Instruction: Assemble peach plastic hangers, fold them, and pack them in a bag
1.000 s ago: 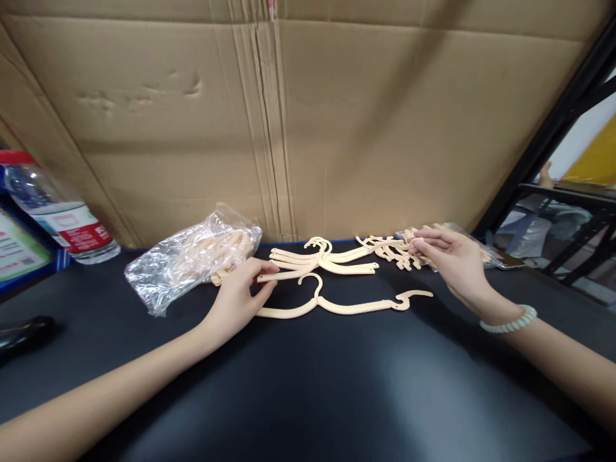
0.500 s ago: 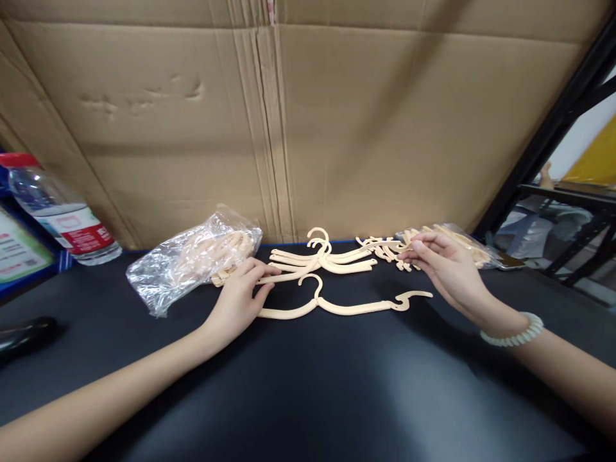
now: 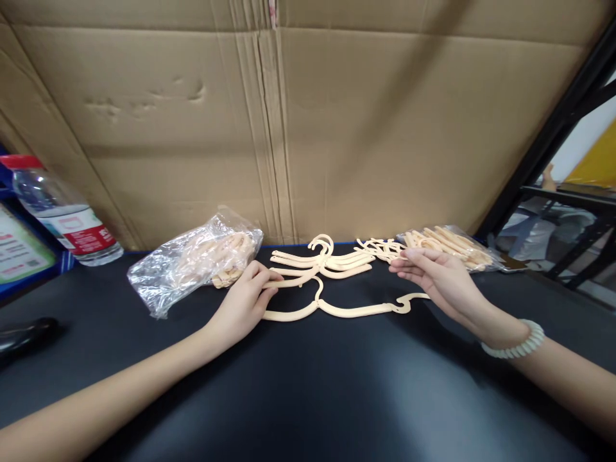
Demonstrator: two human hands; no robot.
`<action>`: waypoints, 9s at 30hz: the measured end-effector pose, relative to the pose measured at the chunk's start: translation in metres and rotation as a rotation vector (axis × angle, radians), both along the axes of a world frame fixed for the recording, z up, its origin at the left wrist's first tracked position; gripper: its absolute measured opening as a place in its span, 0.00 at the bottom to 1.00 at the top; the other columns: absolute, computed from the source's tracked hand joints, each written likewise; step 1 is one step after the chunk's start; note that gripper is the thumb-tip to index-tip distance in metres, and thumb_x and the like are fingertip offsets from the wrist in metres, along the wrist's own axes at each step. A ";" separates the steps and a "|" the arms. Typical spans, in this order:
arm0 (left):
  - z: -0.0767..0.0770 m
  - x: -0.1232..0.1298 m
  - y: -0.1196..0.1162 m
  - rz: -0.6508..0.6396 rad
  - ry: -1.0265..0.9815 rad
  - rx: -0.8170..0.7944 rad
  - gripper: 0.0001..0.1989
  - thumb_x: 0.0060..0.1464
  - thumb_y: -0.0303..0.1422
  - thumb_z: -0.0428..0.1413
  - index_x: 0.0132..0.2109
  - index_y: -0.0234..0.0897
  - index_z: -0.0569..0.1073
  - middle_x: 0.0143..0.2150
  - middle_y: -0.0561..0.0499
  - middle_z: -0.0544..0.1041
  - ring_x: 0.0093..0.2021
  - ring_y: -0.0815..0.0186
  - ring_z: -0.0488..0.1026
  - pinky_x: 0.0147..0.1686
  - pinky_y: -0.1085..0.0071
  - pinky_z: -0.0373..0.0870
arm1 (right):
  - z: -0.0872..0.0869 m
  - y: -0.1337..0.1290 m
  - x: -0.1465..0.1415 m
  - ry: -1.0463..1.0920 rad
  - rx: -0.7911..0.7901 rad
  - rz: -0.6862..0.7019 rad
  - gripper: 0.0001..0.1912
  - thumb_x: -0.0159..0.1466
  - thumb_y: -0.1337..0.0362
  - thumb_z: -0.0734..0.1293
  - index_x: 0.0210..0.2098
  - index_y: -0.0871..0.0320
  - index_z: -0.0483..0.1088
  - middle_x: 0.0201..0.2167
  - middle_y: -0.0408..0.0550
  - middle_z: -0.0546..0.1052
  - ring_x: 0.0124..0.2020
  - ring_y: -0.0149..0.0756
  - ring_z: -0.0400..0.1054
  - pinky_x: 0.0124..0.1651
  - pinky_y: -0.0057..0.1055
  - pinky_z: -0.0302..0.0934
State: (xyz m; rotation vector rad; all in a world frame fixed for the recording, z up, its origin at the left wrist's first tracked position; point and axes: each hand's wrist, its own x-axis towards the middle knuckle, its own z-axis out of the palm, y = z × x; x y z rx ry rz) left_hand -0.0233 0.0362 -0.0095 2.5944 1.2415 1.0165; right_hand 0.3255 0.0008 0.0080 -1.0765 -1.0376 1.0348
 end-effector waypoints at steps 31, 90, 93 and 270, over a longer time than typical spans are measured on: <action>0.006 0.006 -0.011 0.016 -0.034 0.013 0.03 0.60 0.28 0.48 0.38 0.40 0.65 0.36 0.52 0.69 0.36 0.63 0.70 0.36 0.65 0.70 | -0.002 -0.004 -0.011 -0.166 0.046 0.134 0.18 0.47 0.54 0.79 0.27 0.57 0.71 0.29 0.44 0.75 0.30 0.32 0.70 0.37 0.32 0.68; 0.008 0.005 -0.013 -0.025 0.009 0.128 0.04 0.65 0.30 0.48 0.44 0.38 0.67 0.41 0.49 0.68 0.42 0.62 0.72 0.41 0.66 0.72 | 0.000 -0.014 -0.019 -0.232 0.113 0.185 0.19 0.57 0.51 0.73 0.32 0.56 0.63 0.22 0.42 0.76 0.22 0.30 0.73 0.29 0.27 0.71; 0.007 0.005 -0.014 -0.016 0.019 0.160 0.04 0.65 0.30 0.49 0.45 0.38 0.67 0.42 0.49 0.69 0.44 0.62 0.73 0.40 0.68 0.72 | -0.001 -0.014 -0.019 -0.219 0.103 0.184 0.19 0.57 0.51 0.73 0.35 0.57 0.64 0.21 0.43 0.77 0.22 0.31 0.74 0.29 0.27 0.71; 0.010 0.015 -0.048 -0.115 0.212 -0.002 0.14 0.57 0.25 0.50 0.50 0.38 0.67 0.47 0.46 0.76 0.49 0.56 0.72 0.50 0.56 0.68 | -0.013 0.006 0.002 -0.339 0.184 -0.050 0.16 0.56 0.50 0.74 0.37 0.55 0.78 0.35 0.50 0.81 0.37 0.42 0.78 0.47 0.43 0.73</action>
